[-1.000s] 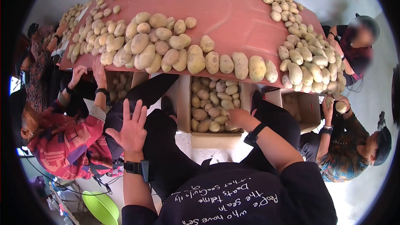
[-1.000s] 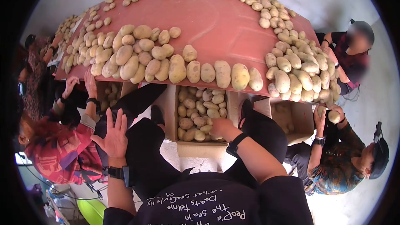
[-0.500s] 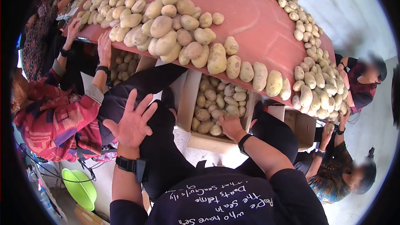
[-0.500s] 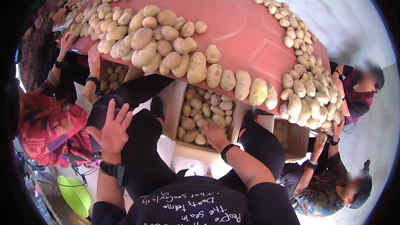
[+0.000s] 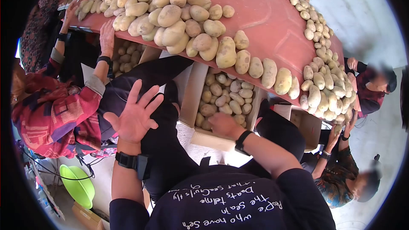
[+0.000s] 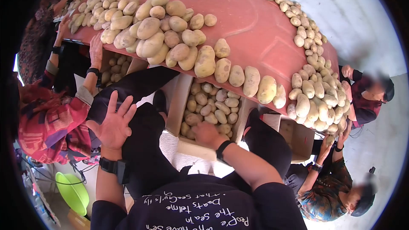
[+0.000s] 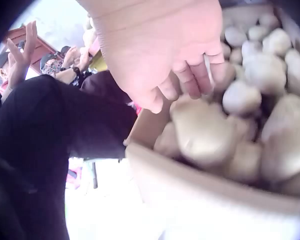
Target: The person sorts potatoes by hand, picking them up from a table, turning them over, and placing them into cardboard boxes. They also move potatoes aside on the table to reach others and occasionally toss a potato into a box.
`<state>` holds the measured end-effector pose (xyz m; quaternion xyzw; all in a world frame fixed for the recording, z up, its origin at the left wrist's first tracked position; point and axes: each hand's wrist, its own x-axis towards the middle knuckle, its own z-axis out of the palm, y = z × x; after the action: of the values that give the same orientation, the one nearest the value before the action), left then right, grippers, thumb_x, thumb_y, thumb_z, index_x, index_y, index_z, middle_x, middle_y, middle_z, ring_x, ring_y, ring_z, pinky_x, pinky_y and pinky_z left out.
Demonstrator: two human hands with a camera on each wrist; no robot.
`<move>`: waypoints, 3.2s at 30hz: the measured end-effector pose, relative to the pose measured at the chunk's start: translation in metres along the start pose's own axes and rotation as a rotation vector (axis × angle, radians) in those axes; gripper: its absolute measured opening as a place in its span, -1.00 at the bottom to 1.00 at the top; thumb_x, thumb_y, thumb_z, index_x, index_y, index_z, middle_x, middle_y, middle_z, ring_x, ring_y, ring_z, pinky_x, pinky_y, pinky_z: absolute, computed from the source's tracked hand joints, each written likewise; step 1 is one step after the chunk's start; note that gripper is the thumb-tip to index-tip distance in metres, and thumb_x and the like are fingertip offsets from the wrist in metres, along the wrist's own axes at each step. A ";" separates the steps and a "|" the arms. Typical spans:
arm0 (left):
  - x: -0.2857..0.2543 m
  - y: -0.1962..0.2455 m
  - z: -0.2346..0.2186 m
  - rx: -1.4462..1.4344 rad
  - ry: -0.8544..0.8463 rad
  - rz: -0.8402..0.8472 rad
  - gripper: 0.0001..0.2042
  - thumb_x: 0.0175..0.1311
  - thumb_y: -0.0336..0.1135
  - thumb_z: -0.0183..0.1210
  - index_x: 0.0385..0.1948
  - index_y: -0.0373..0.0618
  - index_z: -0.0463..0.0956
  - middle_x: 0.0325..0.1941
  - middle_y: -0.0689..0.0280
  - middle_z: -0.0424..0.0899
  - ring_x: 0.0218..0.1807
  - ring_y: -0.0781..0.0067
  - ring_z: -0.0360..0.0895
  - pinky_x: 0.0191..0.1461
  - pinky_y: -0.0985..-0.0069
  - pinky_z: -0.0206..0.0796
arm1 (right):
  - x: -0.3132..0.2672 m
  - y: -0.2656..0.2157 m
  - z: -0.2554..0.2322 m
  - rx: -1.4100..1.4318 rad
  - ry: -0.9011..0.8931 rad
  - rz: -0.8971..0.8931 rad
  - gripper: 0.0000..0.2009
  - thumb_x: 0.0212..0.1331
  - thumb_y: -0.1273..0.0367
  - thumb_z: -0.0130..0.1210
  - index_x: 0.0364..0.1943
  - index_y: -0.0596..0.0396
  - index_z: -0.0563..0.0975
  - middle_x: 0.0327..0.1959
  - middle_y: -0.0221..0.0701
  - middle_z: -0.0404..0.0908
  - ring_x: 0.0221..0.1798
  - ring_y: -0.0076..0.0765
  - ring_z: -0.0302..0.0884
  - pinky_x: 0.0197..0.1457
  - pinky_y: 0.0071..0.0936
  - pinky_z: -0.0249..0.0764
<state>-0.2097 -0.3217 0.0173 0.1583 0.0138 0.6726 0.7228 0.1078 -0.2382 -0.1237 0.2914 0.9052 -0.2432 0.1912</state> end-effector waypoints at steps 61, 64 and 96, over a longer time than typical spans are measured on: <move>0.011 -0.015 0.014 0.076 0.073 -0.090 0.02 0.15 0.23 0.22 0.50 0.10 -0.30 0.56 -0.05 -0.17 0.55 -0.06 -0.07 0.11 -0.05 0.49 | -0.168 0.083 -0.105 1.932 0.826 -0.164 -0.19 0.04 0.21 0.20 0.41 -0.05 0.09 0.25 -0.22 0.37 0.26 -0.06 0.43 0.24 0.09 0.46; 0.013 -0.015 0.016 0.067 0.088 -0.095 -0.02 0.20 0.23 0.18 0.50 0.07 -0.27 0.56 -0.05 -0.13 0.55 -0.06 -0.05 0.12 -0.08 0.48 | -0.200 0.106 -0.124 1.843 1.143 -0.043 -0.35 0.16 0.24 0.12 0.35 -0.03 0.17 0.18 -0.28 0.41 0.16 -0.15 0.46 0.04 -0.05 0.56; 0.271 -0.223 0.033 2.635 -0.573 -0.292 0.02 -0.22 0.10 0.47 0.36 -0.13 0.18 0.36 0.17 0.34 0.52 0.07 0.02 0.53 -0.14 -0.34 | -0.185 0.152 -0.105 1.508 1.120 0.312 -0.36 0.08 0.34 0.21 0.27 0.28 0.30 0.20 -0.22 0.32 0.25 -0.28 0.32 0.33 -0.37 0.26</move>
<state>0.0393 -0.0744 0.0456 0.8571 0.5089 0.0213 0.0772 0.3208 -0.1527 0.0013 0.5297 0.4208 -0.5599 -0.4785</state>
